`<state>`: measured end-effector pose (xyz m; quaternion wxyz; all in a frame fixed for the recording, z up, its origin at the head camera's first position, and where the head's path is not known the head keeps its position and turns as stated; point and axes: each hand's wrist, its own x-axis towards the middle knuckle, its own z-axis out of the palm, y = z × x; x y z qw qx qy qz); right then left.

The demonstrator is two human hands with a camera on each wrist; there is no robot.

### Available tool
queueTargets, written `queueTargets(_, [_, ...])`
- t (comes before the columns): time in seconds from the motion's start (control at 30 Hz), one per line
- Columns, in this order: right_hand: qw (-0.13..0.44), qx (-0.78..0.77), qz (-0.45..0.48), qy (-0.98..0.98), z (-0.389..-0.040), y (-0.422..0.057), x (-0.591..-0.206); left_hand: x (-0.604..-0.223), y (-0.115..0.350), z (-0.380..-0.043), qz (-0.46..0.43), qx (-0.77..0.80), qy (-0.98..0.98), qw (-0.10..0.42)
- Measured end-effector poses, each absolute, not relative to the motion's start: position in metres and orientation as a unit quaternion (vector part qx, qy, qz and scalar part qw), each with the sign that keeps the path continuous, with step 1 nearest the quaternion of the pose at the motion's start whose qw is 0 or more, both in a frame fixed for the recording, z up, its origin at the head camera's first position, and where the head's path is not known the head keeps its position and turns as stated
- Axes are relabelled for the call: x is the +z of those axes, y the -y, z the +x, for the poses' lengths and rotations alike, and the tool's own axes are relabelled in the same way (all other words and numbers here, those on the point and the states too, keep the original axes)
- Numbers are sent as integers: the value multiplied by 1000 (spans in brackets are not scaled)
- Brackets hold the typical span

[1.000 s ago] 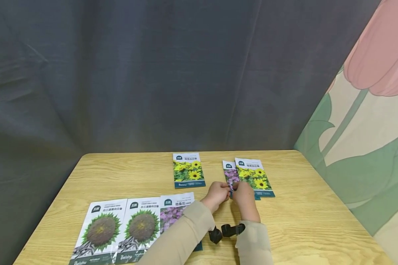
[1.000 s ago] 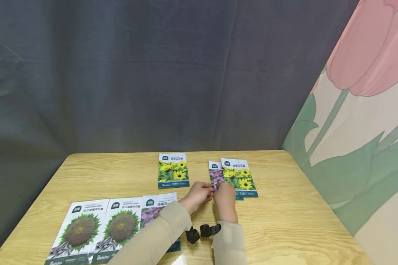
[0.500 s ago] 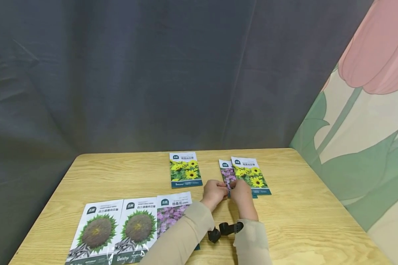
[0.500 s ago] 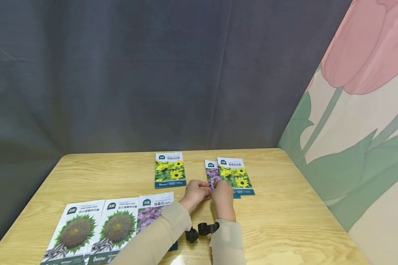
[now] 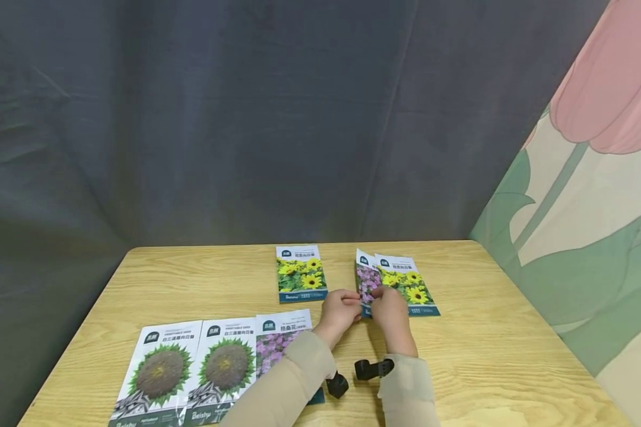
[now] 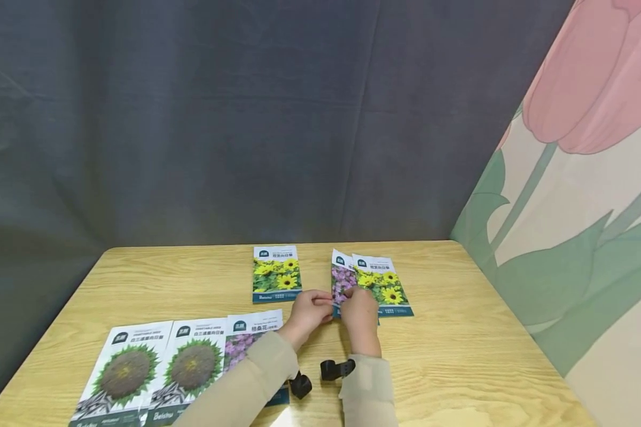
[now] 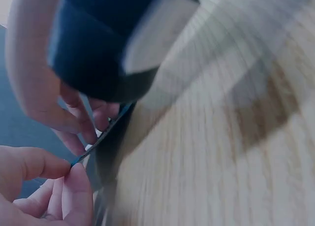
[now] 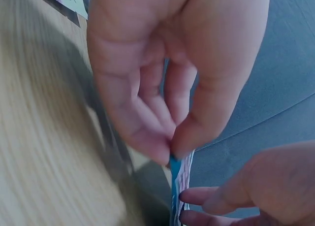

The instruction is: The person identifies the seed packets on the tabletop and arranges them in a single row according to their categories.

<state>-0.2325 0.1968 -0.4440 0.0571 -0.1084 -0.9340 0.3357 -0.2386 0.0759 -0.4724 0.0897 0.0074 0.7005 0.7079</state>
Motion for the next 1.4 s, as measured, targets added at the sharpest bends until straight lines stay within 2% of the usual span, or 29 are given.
queueTargets(0.33, [64,356,-93,928,-234,-197,-446,-462,-50,-228,35,713,-695,80])
queueTargets(0.93, [-12,497,-108,861,-233,-196,-443,-444,-7,-203,85,687,-718,71])
queueTargets(1.13, [-12,523,-106,846,-231,-200,-441,-445,9,-193,98,688,-713,96])
queueTargets(1.4, [11,562,-99,821,-232,-203,-437,-451,23,-183,95,682,-709,156])
